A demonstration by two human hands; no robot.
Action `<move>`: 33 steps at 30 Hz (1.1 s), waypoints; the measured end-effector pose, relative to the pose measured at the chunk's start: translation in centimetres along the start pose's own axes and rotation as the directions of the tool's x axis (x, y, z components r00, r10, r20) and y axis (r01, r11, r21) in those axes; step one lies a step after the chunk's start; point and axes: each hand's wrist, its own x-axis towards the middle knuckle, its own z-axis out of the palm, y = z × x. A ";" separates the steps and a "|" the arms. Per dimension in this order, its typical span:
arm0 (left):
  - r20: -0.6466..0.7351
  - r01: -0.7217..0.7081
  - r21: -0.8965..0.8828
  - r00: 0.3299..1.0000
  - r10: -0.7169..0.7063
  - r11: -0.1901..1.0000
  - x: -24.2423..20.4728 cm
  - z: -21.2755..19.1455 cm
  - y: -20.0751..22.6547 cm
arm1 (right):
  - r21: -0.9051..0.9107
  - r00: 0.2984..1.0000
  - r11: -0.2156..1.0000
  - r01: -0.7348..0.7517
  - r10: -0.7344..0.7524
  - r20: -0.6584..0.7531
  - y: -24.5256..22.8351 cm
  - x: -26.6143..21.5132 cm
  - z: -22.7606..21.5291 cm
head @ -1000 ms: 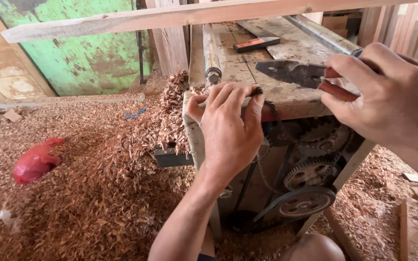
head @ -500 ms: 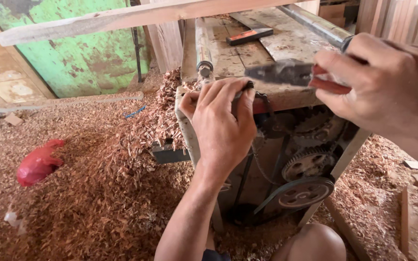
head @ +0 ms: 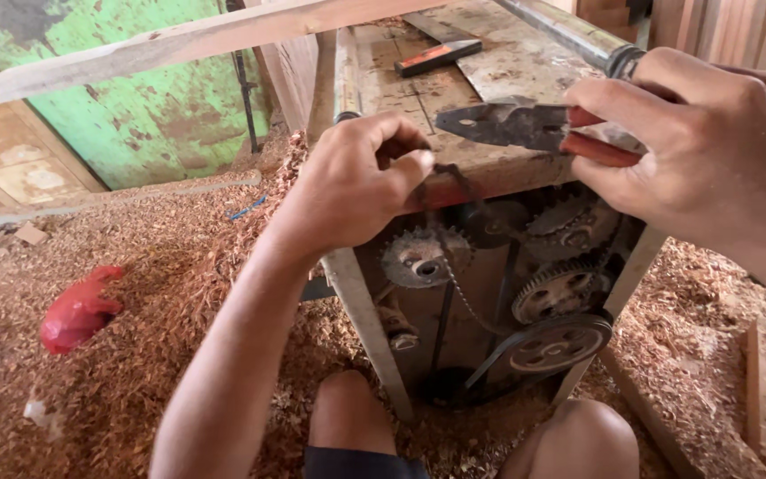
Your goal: The person sits on the floor and uses pliers to manipulate a metal chain on a piece of machinery. They then use a hammer to tap the chain, likely to secure a link or adjust its position.
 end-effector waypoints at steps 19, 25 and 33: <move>-0.174 -0.530 -0.223 0.848 0.501 0.818 0.5 0.7 -2.9 | 0.769 0.919 0.579 -0.271 0.393 0.029 -7.7 1.5 3.9; -0.182 -0.413 0.226 0.872 0.455 0.882 0.5 2.1 -2.6 | 0.684 0.918 0.659 -0.313 0.395 0.041 -4.1 1.8 3.6; -0.298 -0.346 0.402 0.826 0.479 0.848 -0.7 3.0 -2.2 | 0.607 0.956 0.748 -0.268 0.285 0.070 -4.1 3.2 3.0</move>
